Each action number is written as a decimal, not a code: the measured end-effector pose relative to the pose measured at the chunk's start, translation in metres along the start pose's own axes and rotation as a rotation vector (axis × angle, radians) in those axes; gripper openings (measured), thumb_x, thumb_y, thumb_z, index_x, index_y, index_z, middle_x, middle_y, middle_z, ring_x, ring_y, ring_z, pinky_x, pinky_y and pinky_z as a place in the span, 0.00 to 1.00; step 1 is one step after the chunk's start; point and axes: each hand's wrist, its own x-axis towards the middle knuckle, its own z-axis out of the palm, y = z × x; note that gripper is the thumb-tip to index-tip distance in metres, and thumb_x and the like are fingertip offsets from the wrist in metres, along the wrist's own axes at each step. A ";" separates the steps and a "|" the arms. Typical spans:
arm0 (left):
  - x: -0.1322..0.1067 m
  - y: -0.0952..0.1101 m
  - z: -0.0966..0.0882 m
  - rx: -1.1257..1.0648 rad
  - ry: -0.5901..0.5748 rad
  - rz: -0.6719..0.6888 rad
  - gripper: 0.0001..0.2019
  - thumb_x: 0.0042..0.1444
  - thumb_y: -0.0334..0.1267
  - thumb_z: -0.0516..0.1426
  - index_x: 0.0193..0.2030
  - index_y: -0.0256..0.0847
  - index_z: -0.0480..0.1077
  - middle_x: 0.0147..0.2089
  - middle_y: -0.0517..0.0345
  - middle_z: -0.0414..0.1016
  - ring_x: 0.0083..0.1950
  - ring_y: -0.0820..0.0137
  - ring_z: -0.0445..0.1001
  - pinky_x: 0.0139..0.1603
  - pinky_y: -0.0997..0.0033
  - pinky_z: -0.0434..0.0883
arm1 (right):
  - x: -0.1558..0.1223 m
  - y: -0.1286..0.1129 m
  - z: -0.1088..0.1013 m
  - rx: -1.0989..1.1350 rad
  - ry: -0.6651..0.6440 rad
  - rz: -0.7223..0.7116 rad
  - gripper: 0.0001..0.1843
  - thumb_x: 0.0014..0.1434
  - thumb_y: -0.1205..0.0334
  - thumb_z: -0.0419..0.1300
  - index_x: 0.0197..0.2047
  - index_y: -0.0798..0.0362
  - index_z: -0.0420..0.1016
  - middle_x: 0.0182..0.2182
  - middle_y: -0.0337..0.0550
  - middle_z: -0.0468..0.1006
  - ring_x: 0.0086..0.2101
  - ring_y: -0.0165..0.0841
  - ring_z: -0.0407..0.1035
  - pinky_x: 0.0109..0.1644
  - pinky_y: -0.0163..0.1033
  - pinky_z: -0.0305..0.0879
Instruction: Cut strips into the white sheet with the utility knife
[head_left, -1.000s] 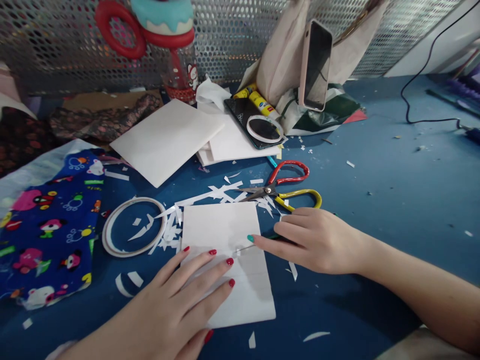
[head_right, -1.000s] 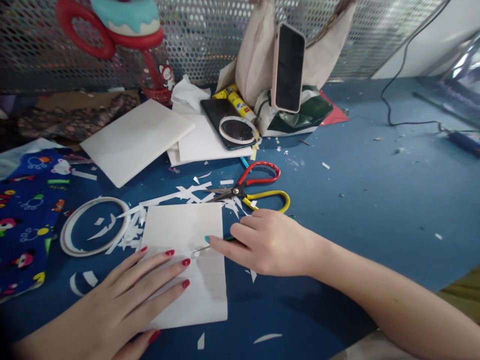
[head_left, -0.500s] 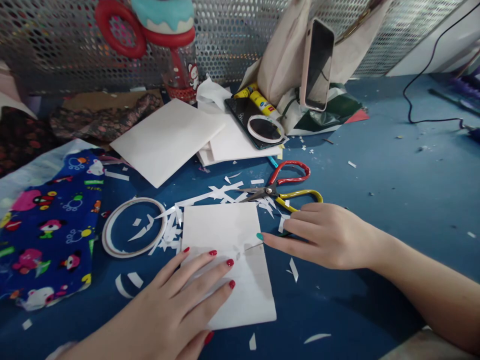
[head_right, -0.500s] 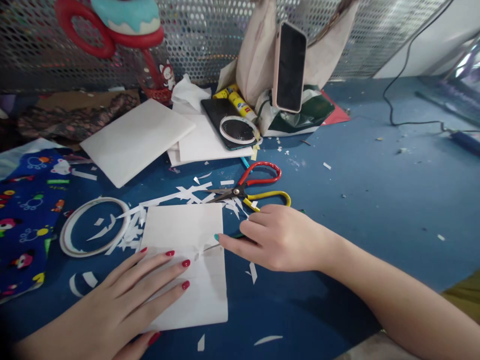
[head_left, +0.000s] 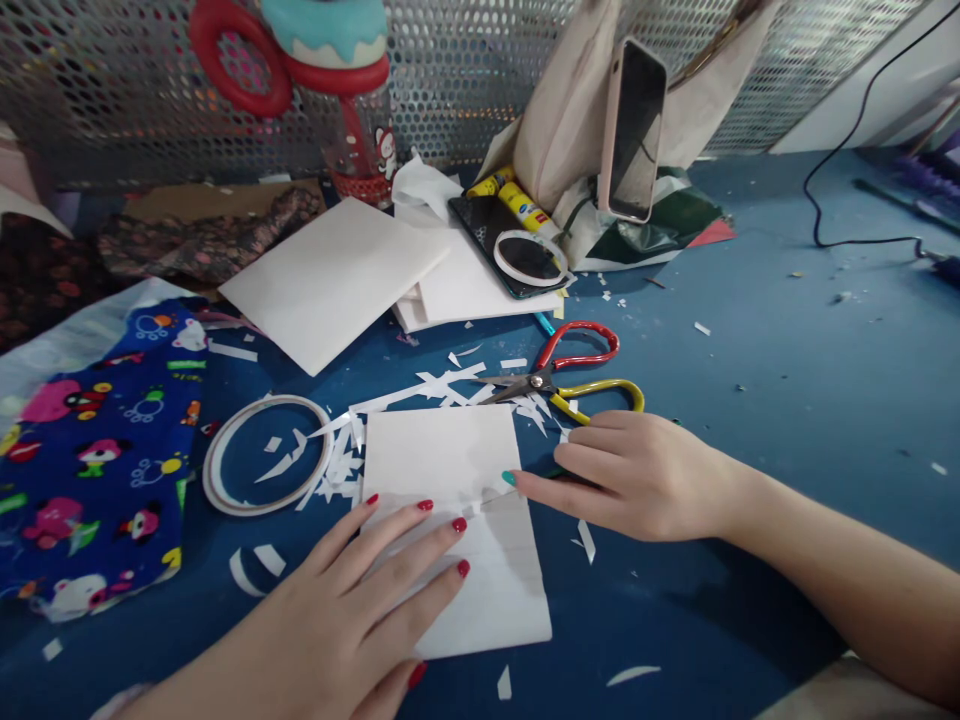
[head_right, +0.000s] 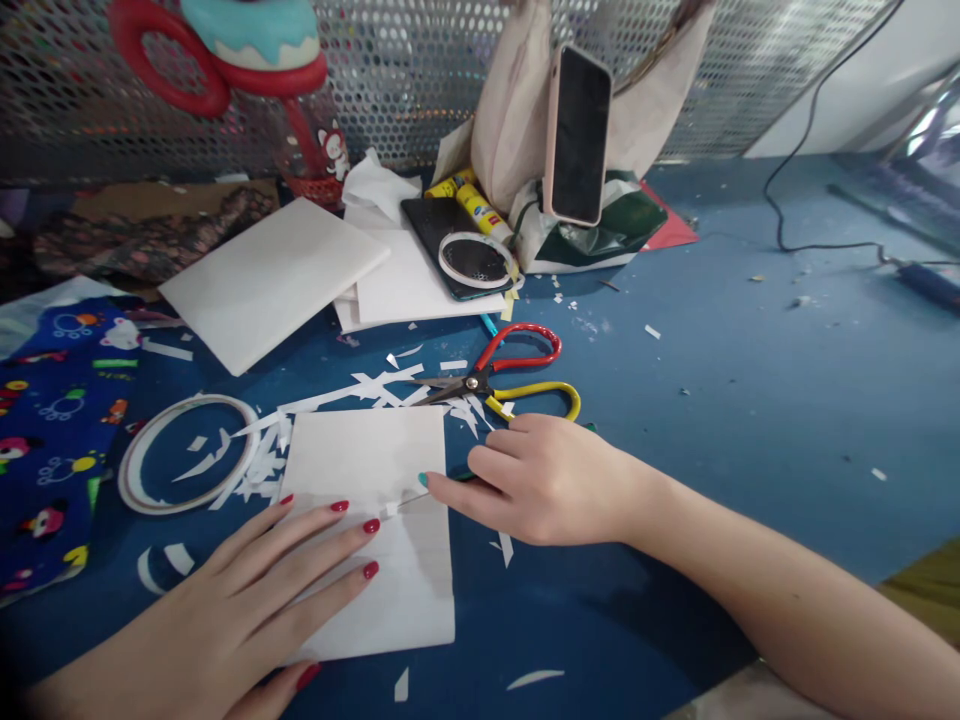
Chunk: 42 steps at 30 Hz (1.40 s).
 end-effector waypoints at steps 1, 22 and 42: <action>0.000 0.000 0.000 -0.001 0.002 0.001 0.16 0.72 0.44 0.51 0.58 0.46 0.75 0.63 0.62 0.74 0.65 0.62 0.64 0.75 0.64 0.40 | 0.000 0.000 0.000 -0.002 0.000 0.000 0.14 0.67 0.72 0.53 0.54 0.58 0.72 0.24 0.34 0.64 0.24 0.28 0.57 0.26 0.38 0.51; 0.001 0.001 0.001 -0.021 0.015 -0.023 0.15 0.70 0.44 0.53 0.58 0.46 0.74 0.63 0.62 0.74 0.66 0.65 0.64 0.75 0.66 0.41 | 0.002 -0.008 0.001 -0.007 -0.019 -0.008 0.15 0.66 0.70 0.55 0.55 0.60 0.72 0.25 0.35 0.65 0.24 0.30 0.57 0.25 0.39 0.51; -0.001 0.001 0.000 -0.009 0.025 -0.029 0.15 0.71 0.42 0.52 0.59 0.46 0.73 0.64 0.59 0.73 0.67 0.64 0.64 0.74 0.63 0.46 | 0.007 -0.015 0.003 -0.026 0.001 0.000 0.12 0.66 0.70 0.54 0.52 0.60 0.73 0.23 0.34 0.65 0.24 0.29 0.58 0.25 0.39 0.51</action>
